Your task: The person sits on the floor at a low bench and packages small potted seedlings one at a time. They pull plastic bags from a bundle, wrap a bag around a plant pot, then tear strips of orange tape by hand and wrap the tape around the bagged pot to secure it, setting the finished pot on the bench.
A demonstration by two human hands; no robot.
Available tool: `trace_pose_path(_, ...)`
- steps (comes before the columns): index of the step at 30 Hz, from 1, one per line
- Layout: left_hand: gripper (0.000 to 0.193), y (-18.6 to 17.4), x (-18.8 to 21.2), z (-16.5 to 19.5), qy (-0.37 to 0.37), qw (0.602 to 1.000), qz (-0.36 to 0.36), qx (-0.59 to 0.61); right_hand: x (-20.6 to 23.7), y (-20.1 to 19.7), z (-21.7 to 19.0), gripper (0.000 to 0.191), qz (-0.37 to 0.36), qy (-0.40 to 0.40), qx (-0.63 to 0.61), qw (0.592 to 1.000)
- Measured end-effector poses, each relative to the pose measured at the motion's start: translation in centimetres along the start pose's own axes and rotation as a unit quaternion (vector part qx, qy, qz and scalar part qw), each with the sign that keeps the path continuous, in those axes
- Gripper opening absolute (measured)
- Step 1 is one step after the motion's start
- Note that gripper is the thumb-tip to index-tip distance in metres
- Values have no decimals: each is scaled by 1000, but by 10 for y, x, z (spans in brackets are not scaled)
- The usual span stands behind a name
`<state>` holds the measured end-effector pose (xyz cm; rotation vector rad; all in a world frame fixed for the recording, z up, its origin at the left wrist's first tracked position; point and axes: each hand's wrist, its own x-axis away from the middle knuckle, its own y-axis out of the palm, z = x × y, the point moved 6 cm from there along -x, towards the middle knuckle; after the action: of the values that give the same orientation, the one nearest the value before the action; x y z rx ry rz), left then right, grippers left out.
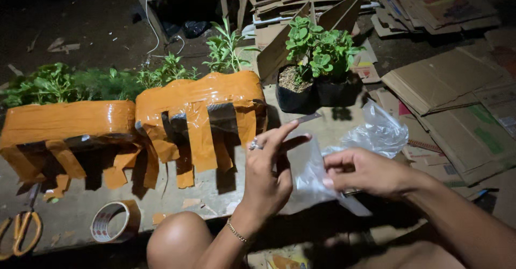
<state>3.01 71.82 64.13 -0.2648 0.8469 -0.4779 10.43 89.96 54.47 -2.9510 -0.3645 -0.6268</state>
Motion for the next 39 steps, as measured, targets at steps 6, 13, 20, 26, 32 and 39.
trace_pose_path(6, 62, -6, 17, 4, -7, 990, 140, -29, 4, -11, 14, 15, 58, 4, -79, 995)
trace_pose_path(13, 35, 33, 40, 11, -120, 990, -15, 75, 6, -27, 24, 17, 234, 17, -257, 937)
trace_pose_path(20, 54, 86, 52, -47, -295, 792, -83, 529, 14, 18, -48, 65, 220, -352, 358, 836)
trace_pose_path(26, 43, 85, 76, -49, -405, 613, -87, 673, 7, 20, -49, 81, -2, -255, -104, 961)
trace_pose_path(32, 22, 79, 76, -72, -475, 641, 14, 603, -5, -27, -25, 26, 301, -15, 103, 948)
trace_pose_path(39, 27, 74, 77, -74, -459, 701, 15, 545, -27, -12, -6, 20, 163, -19, 116, 980)
